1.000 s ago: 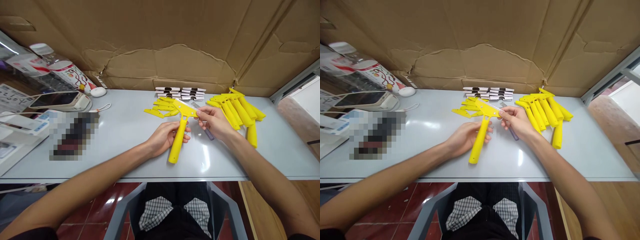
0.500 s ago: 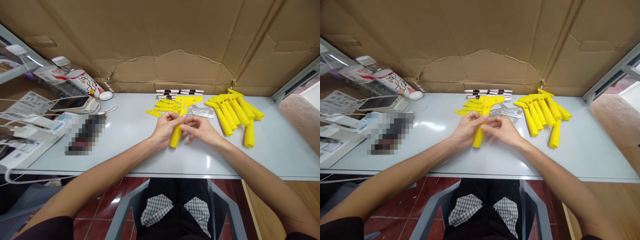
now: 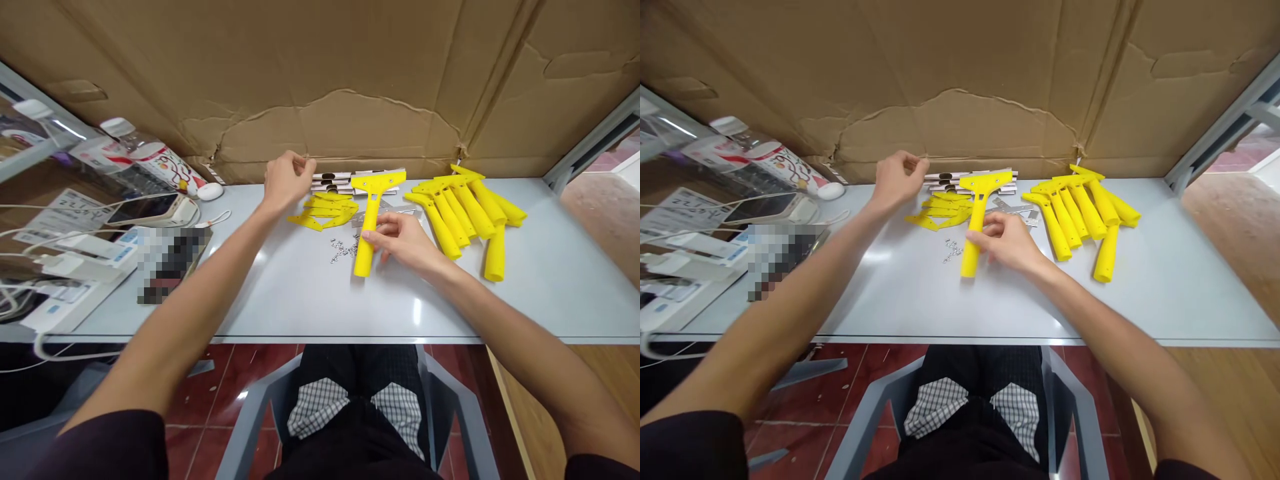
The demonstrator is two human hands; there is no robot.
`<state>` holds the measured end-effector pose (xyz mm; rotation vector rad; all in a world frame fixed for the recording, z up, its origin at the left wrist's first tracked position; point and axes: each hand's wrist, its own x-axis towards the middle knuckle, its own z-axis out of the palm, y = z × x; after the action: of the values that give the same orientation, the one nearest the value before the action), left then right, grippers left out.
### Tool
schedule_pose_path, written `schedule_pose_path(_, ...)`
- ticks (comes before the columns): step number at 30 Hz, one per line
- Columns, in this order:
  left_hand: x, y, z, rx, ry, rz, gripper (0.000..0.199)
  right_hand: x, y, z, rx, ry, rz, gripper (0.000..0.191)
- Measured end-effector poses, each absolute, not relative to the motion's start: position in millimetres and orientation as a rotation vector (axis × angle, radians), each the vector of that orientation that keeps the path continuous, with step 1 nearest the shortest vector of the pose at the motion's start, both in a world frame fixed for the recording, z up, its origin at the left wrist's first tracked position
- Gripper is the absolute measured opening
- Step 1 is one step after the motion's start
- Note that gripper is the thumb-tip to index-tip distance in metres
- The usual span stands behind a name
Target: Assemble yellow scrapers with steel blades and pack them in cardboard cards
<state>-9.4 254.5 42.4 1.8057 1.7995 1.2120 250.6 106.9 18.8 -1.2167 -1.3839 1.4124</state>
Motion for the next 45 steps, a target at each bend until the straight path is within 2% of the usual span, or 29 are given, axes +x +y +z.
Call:
schedule_pose_path(2, -22, 283, 45, 1.755, 1.931, 0.911, 0.029, 251, 108, 18, -1.226, -1.384, 1.414, 0.049)
schedule_pose_path(5, -25, 298, 45, 1.603, 1.91, 0.759, 0.027, 253, 108, 22, -1.23, -1.387, 1.417, 0.046)
schedule_pose_path(13, -23, 293, 52, 1.296, 1.733, 0.949, 0.029, 257, 110, 27, -1.232, -1.358, 1.399, 0.048)
schedule_pose_path(21, -22, 283, 57, 1.253, 1.643, 1.075, 0.03, 258, 115, 20, -1.242, -1.364, 1.378, 0.048)
schedule_pose_path(26, -15, 294, 44, 1.256, 1.702, 1.153, 0.04, 260, 118, 18, -1.243, -1.364, 1.366, 0.049)
schedule_pose_path(33, -21, 296, 43, 1.274, 1.712, 1.203, 0.039, 259, 117, 19, -1.236, -1.347, 1.376, 0.047)
schedule_pose_path(41, -37, 224, 48, 1.056, 1.234, 1.262, 0.027, 263, 117, 23, -1.219, -1.354, 1.358, 0.045)
schedule_pose_path(45, -33, 188, 35, 1.01, 1.08, 1.157, 0.044, 265, 118, 28, -1.201, -1.335, 1.311, 0.044)
